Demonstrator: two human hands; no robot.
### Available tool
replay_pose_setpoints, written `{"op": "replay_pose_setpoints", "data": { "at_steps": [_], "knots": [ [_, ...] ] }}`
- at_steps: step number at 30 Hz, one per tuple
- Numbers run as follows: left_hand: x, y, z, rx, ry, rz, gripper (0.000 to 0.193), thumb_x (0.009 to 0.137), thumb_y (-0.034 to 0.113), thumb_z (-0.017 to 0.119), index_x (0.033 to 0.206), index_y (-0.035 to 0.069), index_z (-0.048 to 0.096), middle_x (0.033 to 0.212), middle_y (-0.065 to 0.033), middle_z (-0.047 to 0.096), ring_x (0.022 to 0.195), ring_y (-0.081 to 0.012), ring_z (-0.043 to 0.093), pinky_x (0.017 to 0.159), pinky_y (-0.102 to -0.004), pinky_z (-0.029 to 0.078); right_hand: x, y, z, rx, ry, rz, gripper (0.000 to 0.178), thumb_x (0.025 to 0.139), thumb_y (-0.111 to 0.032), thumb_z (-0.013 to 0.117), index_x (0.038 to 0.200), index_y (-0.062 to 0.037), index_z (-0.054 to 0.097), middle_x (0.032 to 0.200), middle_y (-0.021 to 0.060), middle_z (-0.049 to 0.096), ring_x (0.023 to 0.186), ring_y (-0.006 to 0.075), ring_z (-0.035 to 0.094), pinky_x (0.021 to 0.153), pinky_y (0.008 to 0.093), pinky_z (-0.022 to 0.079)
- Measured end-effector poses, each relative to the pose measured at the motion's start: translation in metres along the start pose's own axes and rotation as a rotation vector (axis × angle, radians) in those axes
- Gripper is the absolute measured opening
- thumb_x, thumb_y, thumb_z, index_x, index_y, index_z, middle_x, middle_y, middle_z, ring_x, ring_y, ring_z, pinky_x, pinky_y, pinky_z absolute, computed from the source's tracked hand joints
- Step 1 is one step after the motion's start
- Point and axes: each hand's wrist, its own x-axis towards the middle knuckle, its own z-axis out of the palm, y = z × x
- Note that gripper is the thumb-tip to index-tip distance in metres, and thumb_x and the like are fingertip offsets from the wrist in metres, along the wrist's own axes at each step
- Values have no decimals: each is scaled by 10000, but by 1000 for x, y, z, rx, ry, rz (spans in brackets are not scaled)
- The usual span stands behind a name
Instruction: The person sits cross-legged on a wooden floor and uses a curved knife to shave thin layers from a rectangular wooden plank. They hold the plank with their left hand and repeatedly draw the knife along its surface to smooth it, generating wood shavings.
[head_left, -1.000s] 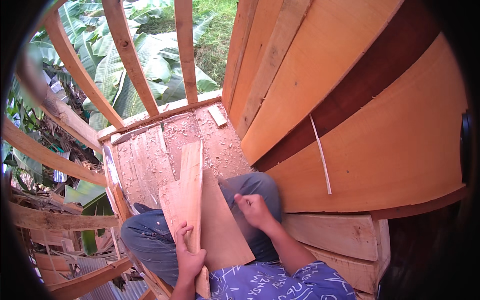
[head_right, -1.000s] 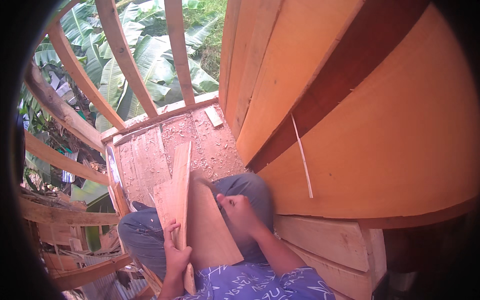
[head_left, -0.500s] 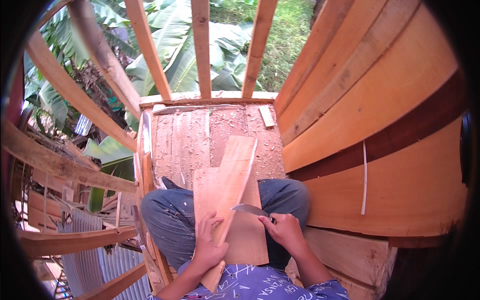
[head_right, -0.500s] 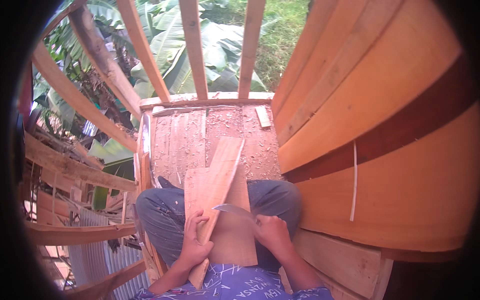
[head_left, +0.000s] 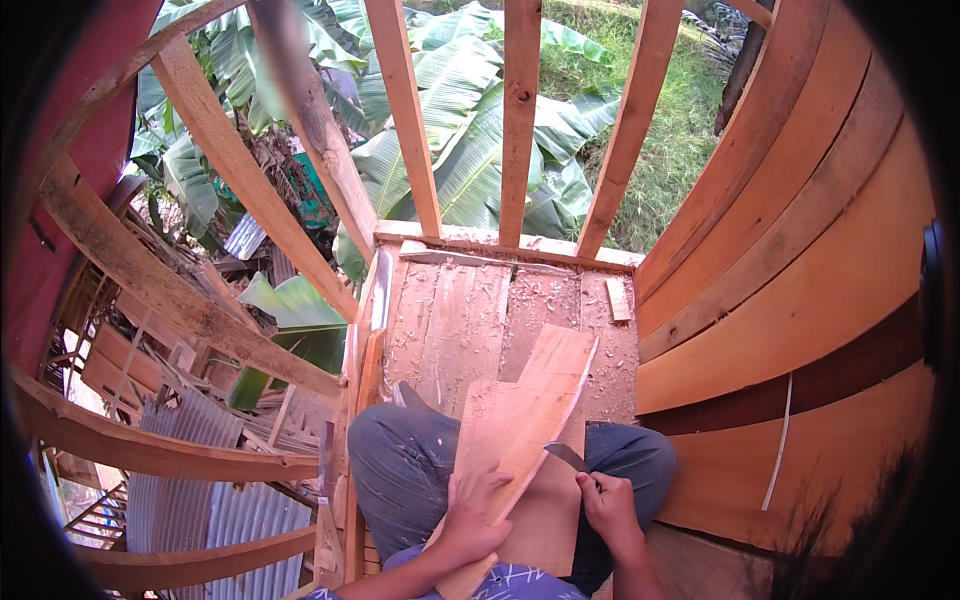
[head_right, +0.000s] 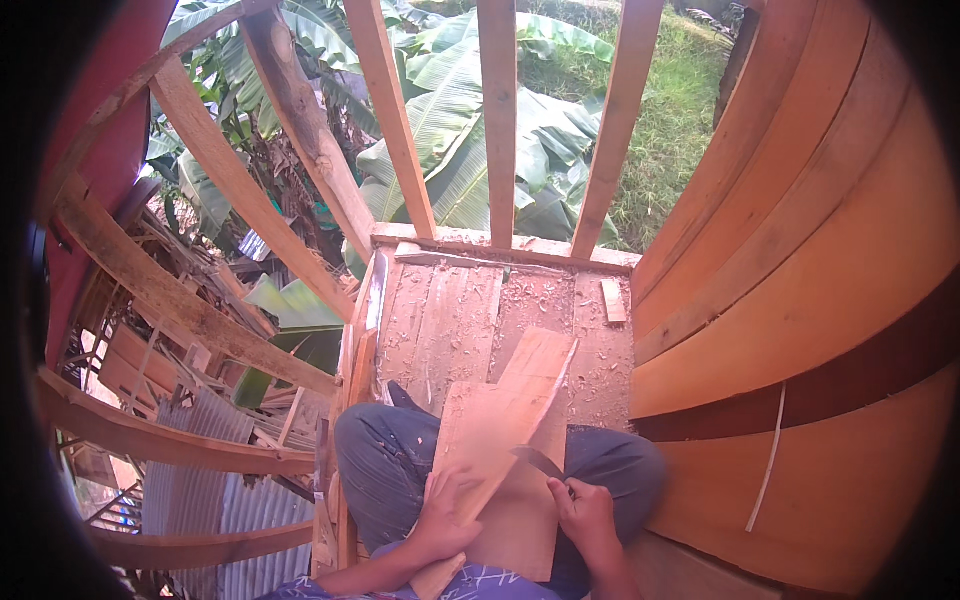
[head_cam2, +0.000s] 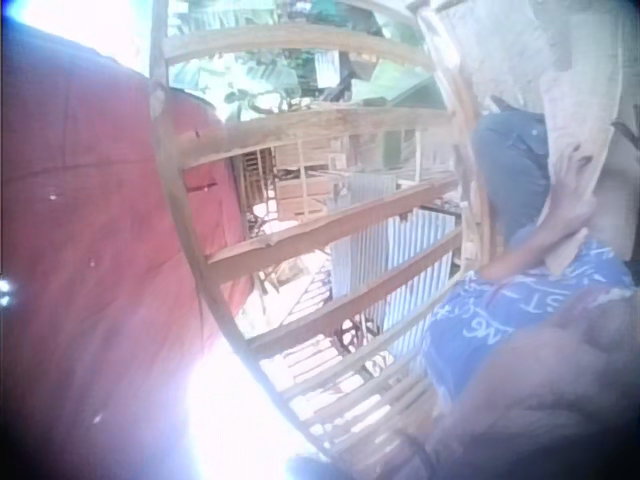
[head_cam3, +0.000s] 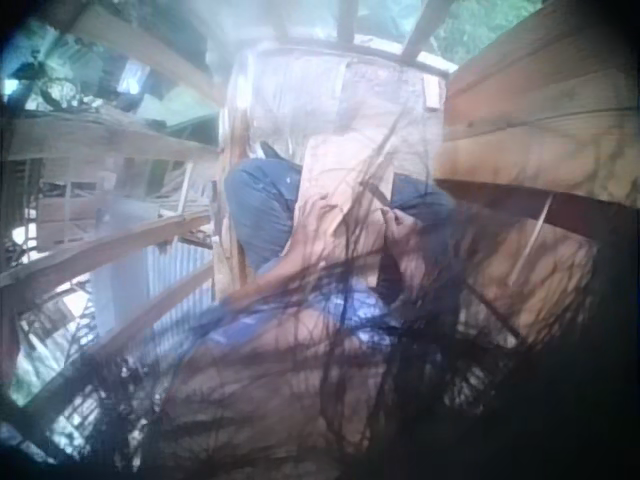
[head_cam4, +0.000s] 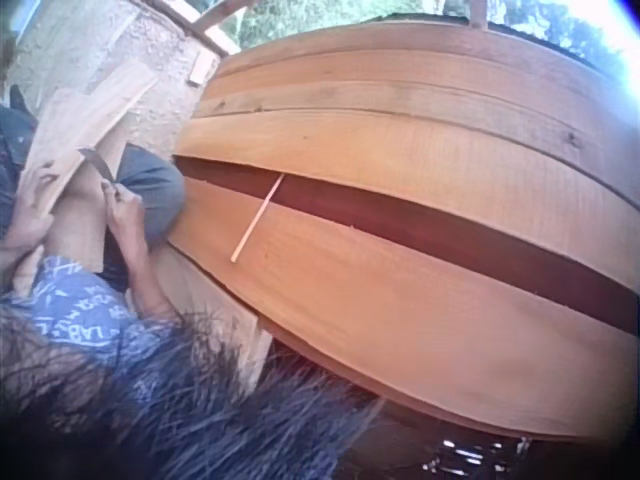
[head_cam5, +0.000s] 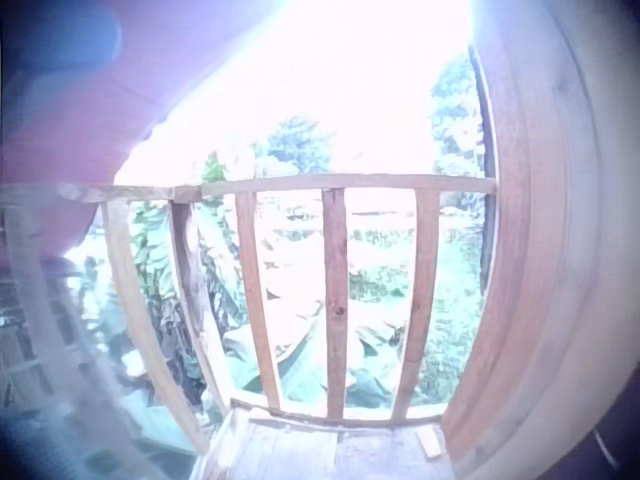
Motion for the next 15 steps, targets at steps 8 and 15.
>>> {"op": "replay_pose_setpoints", "data": {
  "at_steps": [8,15],
  "knots": [
    [6,-3,12,-57,61,-2,627,591,97,666,1204,75,535,1381,-186,451,1357,-344,381,1151,-493,162,41,15,-16,389,256,71,472,998,-326,581,701,41,564,547,131,442,540,97,434,478,355,361],
    [7,-7,17,-82,72,52,635,561,-48,546,1188,47,507,1408,-204,418,1381,-380,342,1176,-449,205,17,18,-15,253,156,-5,651,1008,-539,449,710,23,590,571,153,530,541,239,529,548,415,397]
  ]
}}
